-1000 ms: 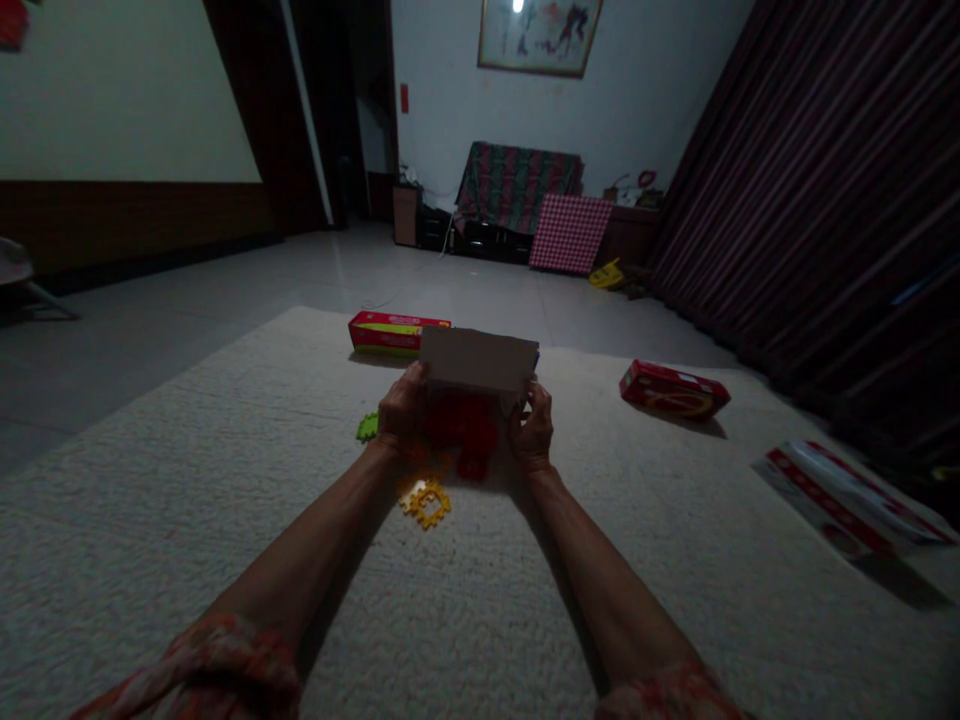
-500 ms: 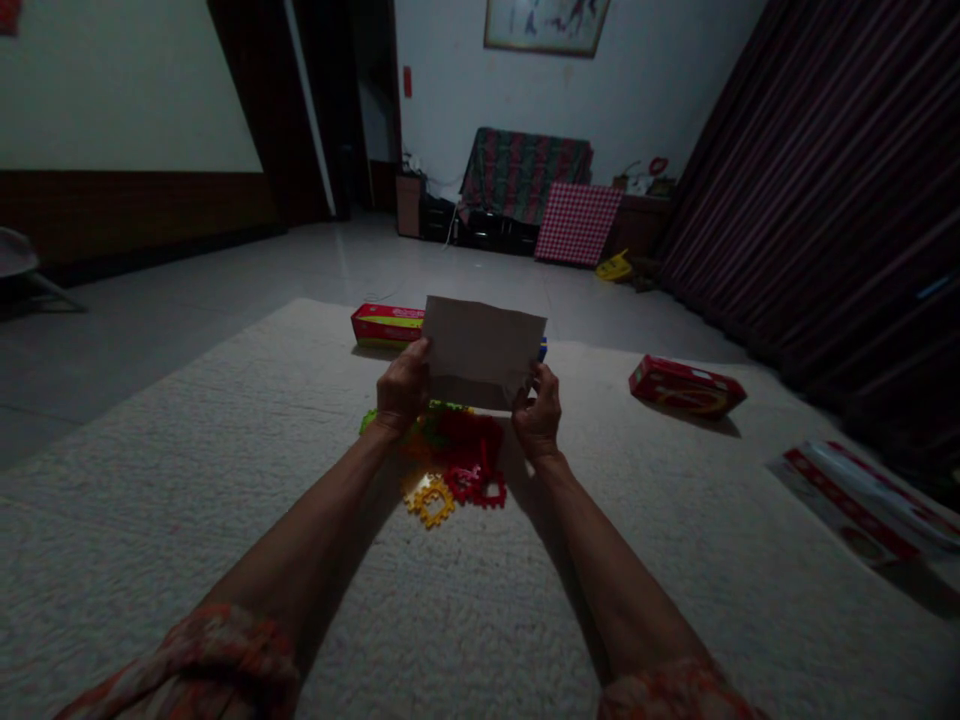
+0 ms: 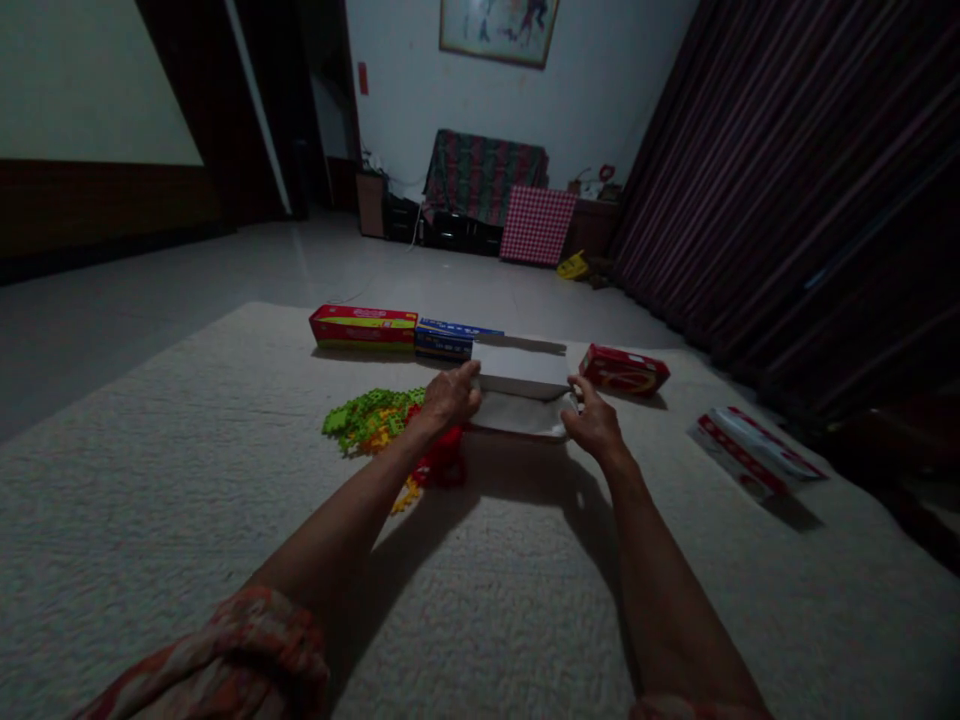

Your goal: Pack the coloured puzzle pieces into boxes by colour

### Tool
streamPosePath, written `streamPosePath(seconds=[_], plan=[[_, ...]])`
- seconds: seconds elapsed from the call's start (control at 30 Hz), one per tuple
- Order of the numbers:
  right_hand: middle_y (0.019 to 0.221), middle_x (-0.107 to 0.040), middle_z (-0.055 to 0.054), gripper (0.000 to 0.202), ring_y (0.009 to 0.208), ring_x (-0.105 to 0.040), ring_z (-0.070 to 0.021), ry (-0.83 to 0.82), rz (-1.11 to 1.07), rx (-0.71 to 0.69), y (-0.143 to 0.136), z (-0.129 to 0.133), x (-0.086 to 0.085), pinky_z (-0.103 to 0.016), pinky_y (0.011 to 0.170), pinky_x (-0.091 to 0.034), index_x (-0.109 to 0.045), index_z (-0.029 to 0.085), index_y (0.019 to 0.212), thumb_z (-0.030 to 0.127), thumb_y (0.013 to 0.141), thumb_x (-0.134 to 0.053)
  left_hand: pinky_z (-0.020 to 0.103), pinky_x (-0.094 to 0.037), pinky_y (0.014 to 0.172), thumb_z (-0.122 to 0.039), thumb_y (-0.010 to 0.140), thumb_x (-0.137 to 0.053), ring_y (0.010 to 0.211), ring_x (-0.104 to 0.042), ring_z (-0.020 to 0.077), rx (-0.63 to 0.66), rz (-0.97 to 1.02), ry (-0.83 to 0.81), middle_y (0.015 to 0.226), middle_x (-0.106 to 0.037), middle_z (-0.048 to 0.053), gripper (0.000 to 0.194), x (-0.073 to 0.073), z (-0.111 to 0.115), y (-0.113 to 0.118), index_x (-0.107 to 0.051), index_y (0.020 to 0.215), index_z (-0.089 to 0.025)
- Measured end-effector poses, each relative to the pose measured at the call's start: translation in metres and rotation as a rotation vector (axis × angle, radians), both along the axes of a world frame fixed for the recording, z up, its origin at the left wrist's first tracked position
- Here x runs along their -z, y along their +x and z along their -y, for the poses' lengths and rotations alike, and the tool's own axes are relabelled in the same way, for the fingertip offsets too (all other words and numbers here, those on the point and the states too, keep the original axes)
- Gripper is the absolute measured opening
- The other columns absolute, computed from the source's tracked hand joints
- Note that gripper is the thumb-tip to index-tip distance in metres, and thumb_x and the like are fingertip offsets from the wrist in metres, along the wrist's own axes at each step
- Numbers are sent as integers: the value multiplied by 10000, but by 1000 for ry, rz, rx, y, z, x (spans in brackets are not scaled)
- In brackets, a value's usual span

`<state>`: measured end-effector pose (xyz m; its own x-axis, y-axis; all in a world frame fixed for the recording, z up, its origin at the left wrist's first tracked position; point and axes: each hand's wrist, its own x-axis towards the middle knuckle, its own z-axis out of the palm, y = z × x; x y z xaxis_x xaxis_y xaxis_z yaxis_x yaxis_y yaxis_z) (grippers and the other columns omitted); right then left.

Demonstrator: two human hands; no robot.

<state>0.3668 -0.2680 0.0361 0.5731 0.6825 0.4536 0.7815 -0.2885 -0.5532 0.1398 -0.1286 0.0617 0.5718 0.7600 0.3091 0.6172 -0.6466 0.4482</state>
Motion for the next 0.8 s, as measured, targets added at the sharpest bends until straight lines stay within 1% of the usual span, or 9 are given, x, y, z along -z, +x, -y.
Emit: streamPosePath(seconds=[0.13, 0.23, 0.3, 0.37, 0.43, 0.5, 0.57, 0.67, 0.8], plan=[[1027, -760, -97, 608, 883, -701, -289, -146, -28, 56, 12, 24, 5, -391, 819, -535, -646, 224, 1294, 194, 691, -569, 392, -521, 881, -152, 812, -593, 1001, -710, 332, 76, -28, -61, 1045, -771, 128, 512, 12, 18, 16, -634, 1317, -220], [1059, -756, -112, 607, 918, -701, -293, -211, -71, 37, 12, 32, 14, -388, 847, -528, -648, 209, 1292, 180, 691, -568, 381, -520, 883, -156, 803, -614, 1019, -708, 326, 100, -36, -106, 1071, -770, 130, 509, 22, 24, 19, -648, 1307, -222], [1075, -749, -127, 619, 921, -698, -288, -210, -115, 43, 12, 34, 21, -388, 856, -528, -629, 189, 1317, 195, 700, -581, 366, -524, 868, -169, 808, -621, 990, -715, 309, 100, -35, -137, 1036, -779, 114, 507, 26, 24, 16, -650, 1311, -228], [1081, -741, -139, 632, 881, -696, -273, -172, -181, 70, 14, 36, 28, -390, 841, -534, -600, 170, 1346, 247, 719, -605, 355, -526, 859, -212, 833, -623, 955, -721, 291, 91, -21, -164, 990, -786, 100, 497, 28, 23, 10, -640, 1329, -224], [1076, -735, -139, 631, 829, -689, -251, -98, -254, 105, 15, 38, 34, -390, 818, -541, -589, 164, 1346, 351, 745, -635, 349, -528, 853, -289, 861, -627, 923, -724, 280, 65, 3, -189, 949, -788, 98, 499, 29, 22, 4, -624, 1352, -203], [1057, -736, -136, 617, 811, -683, -242, -6, -314, 161, 16, 41, 39, -393, 813, -542, -617, 164, 1291, 466, 755, -648, 342, -531, 835, -377, 873, -637, 894, -728, 275, 31, 33, -212, 911, -788, 100, 527, 30, 22, -2, -616, 1362, -183], [1022, -744, -137, 569, 836, -685, -249, 82, -345, 236, 16, 43, 43, -399, 835, -537, -666, 162, 1196, 519, 754, -641, 343, -531, 820, -434, 867, -652, 886, -730, 282, -5, 73, -225, 890, -785, 110, 547, 32, 21, -7, -630, 1344, -165], [992, -754, -137, 457, 903, -688, -260, 165, -355, 305, 16, 46, 44, -406, 885, -525, -711, 168, 1074, 492, 768, -606, 349, -524, 817, -400, 889, -623, 891, -727, 287, -65, 158, -229, 869, -776, 126, 476, 34, 21, -10, -670, 1282, -136], [1056, -750, -147, 434, 981, -681, -263, 257, -343, 325, 17, 47, 38, -405, 914, -520, -713, 164, 1057, 463, 785, -555, 318, -525, 750, -256, 920, -501, 777, -717, 236, -123, 308, -243, 769, -746, 81, 406, 32, 19, -9, -674, 1260, -116]])
